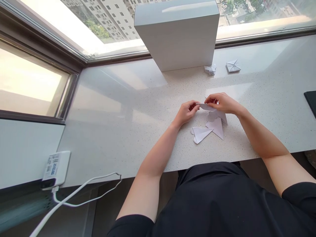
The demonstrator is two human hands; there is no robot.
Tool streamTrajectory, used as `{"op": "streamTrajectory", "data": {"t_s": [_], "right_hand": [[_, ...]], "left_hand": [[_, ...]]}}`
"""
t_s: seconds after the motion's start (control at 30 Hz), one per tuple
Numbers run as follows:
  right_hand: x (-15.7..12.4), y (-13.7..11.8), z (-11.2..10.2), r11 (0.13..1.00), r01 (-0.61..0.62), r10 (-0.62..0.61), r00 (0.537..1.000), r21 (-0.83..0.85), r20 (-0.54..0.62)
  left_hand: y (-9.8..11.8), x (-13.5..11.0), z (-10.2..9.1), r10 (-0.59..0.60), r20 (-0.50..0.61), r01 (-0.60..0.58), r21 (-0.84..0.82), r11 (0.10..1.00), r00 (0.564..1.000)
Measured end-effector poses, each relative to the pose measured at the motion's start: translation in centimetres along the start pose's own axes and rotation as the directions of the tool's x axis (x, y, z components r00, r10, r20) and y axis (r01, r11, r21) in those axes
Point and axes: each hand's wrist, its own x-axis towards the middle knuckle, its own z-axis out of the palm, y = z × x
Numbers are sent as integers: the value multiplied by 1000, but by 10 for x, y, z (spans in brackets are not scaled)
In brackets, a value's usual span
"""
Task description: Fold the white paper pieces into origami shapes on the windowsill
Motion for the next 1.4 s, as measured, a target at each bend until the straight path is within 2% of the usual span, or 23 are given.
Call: {"op": "streamTrajectory", "data": {"t_s": [0.1, 0.2, 0.3, 0.37, 0.5, 0.6, 0.73, 0.8, 0.93, 1.03, 1.1, 1.2, 1.27, 1.4], "right_hand": [[-1, 8, -14, 998, -57, 55, 996, -19, -69], [-11, 24, -46, 974, -180, 162, 978, -135, -134], [-26, 42, -74, 899, -359, 352, 933, -252, -73], [-35, 51, -82, 859, -419, 433, 901, -295, -20], [-43, 63, -74, 862, -405, 413, 910, -306, -40], [-41, 69, -62, 864, -387, 376, 921, -322, -98], [-37, 76, -59, 862, -379, 364, 925, -338, -108], [-37, 78, -61, 860, -384, 377, 922, -335, -90], [-39, 76, -67, 867, -395, 406, 913, -303, -29], [-40, 70, -68, 878, -388, 402, 915, -281, -9], [-41, 66, -67, 885, -391, 400, 916, -255, -16], [-42, 60, -66, 908, -381, 379, 924, -173, -50], [-42, 57, -63, 931, -353, 343, 933, -92, -113], [-36, 54, -51, 957, -289, 288, 919, 36, -271]], "left_hand": [[-2, 3, 1, -63, -121, 60, -32, 998, 991], [-6, 7, 1, -150, -296, 130, -87, 988, 943], [-9, 11, 1, -230, -385, 189, -143, 972, 894], [-11, 12, 1, -266, -399, 213, -172, 962, 877], [-11, 11, 1, -268, -407, 202, -199, 959, 873], [-10, 7, 2, -210, -443, 147, -174, 974, 871], [-7, 3, 2, -115, -475, 45, -157, 987, 873], [-6, 1, 0, -97, -414, 25, -177, 984, 905], [-5, -1, -6, -110, -218, 62, -215, 975, 970], [-5, -2, -10, -86, -116, 57, -236, 970, 989], [-6, -2, -11, -71, -102, 45, -236, 971, 992], [-6, -1, -10, -61, -175, 22, -219, 976, 983], [-6, 1, -8, -76, -254, 27, -188, 982, 964], [-12, 6, -6, -171, -417, 110, -167, 980, 893]]}}
